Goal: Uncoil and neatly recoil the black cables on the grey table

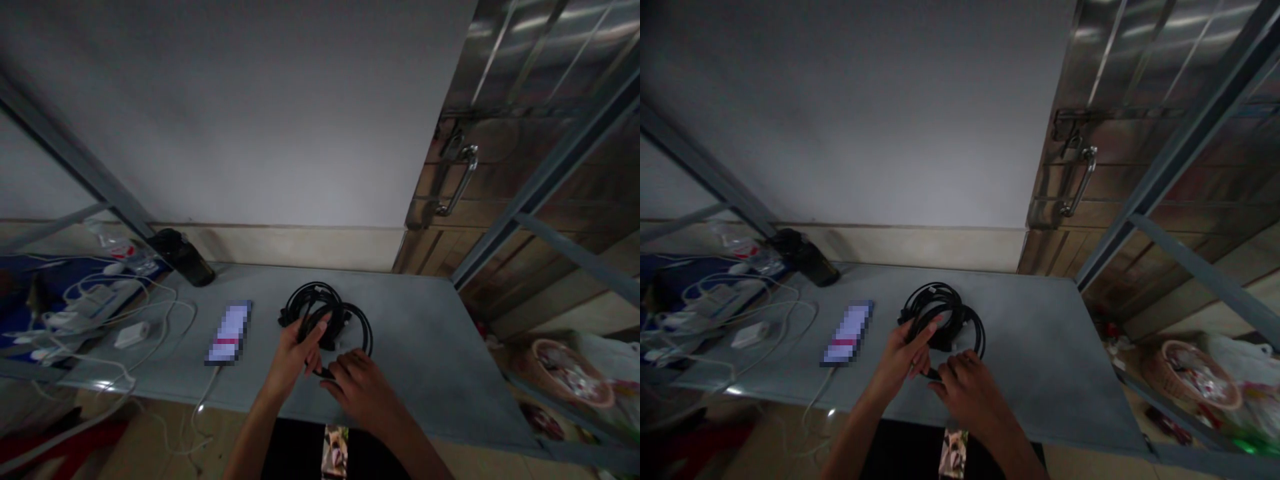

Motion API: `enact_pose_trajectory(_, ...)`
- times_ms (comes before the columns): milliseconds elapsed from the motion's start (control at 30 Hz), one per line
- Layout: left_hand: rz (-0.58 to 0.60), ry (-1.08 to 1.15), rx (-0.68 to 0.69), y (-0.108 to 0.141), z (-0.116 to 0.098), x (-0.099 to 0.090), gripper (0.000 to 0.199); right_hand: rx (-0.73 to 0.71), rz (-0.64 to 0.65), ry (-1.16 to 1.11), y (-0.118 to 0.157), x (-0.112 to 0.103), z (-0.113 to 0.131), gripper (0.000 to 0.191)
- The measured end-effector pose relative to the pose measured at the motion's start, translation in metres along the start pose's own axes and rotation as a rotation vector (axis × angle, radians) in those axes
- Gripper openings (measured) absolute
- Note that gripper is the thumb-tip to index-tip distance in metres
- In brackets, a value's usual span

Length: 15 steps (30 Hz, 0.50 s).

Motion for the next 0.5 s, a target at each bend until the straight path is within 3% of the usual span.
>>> enact_pose_trajectory(167, -0.268, -0.256, 0.137, -0.052, 0.024, -0.033, 0.044, -0.013, 0.024, 0.023, -0.047, 0.017, -0.043, 0.02)
enact_pose_trajectory(267, -0.4, -0.401, 0.202, -0.072, 0.046, -0.046, 0.044, 0.016, 0.03, 0.025, -0.062, 0.033, -0.056, 0.02)
enact_pose_trajectory(500, -0.521, -0.621, 0.263, -0.067, 0.095, -0.047, 0.047, 0.107, 0.024, -0.025, -0.053, 0.056, -0.059, 0.021)
Point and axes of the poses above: each hand's wrist, its own y-axis away from the middle knuckle, its own x-axis out of the palm, z = x × y, the point moved 3 cm from there along -y, towards the middle knuckle, and after that the axes turned 12 degrees about -y, right-handed, at the moved point
